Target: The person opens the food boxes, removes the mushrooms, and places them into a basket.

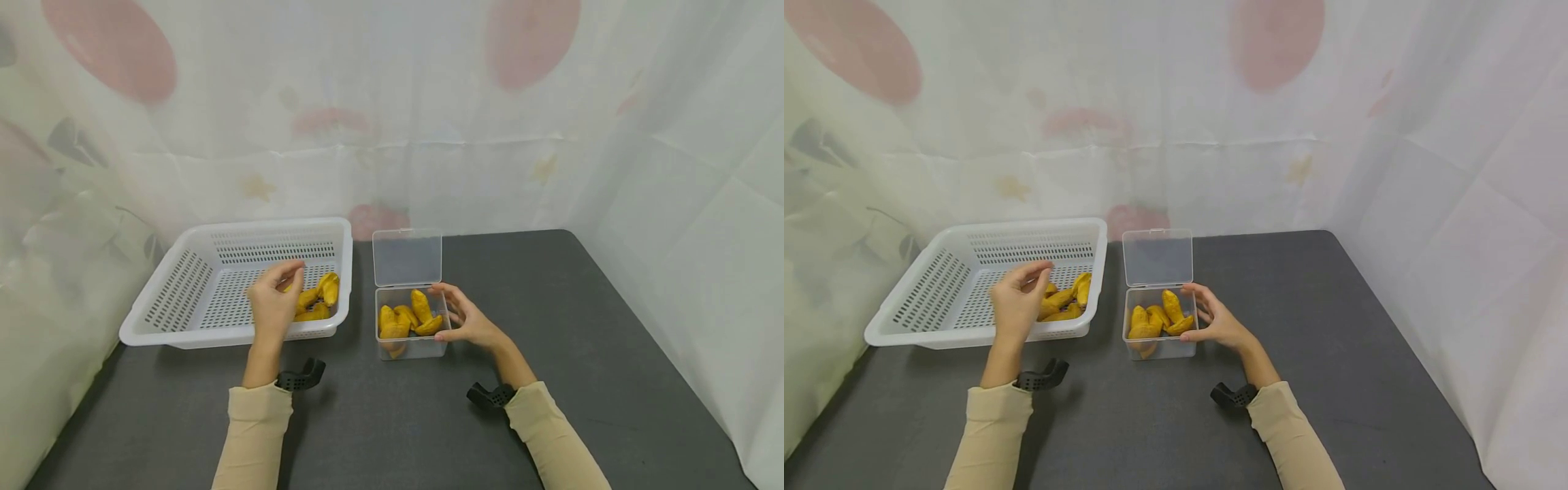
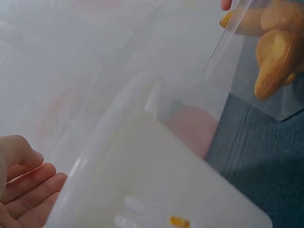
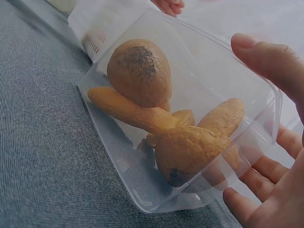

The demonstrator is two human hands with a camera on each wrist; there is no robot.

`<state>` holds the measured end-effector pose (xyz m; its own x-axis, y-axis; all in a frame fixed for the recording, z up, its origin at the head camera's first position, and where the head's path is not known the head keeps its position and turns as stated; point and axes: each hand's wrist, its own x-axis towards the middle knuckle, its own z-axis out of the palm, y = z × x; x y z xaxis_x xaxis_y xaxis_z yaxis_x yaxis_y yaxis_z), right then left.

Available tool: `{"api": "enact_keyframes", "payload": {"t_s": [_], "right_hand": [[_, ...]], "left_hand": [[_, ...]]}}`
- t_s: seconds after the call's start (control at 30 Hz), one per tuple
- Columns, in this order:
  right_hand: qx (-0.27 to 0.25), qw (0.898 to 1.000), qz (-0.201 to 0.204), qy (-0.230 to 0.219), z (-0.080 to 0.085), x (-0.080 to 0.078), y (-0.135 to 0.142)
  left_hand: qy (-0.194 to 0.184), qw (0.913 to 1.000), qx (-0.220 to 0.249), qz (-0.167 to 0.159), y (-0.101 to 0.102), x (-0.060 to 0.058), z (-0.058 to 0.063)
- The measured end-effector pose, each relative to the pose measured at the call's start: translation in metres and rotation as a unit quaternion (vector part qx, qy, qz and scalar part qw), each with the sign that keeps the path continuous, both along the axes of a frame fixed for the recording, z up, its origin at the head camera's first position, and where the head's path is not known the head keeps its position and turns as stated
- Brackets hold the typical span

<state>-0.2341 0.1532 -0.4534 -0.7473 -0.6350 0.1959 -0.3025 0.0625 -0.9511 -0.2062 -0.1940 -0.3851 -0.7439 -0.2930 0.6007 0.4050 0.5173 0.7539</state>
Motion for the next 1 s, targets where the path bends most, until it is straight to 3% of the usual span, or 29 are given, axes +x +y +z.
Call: {"api": "enact_keyframes", "payload": {"t_s": [0.4,0.6,1.0], "right_hand": [[-0.001,1.0,-0.002,-0.009,-0.003,-0.001,-0.001],[-0.01,1.0,-0.001,-0.014,-0.002,-0.001,0.0],[-0.007,1.0,-0.002,-0.016,-0.004,-0.002,0.001]], "left_hand": [[0.015,0.9982,-0.011,-0.057,0.022,0.003,0.005],[0.0,0.995,0.004,-0.1,0.039,0.009,0.009],[-0.012,0.9845,-0.058,-0.165,0.07,0.013,-0.002]]}}
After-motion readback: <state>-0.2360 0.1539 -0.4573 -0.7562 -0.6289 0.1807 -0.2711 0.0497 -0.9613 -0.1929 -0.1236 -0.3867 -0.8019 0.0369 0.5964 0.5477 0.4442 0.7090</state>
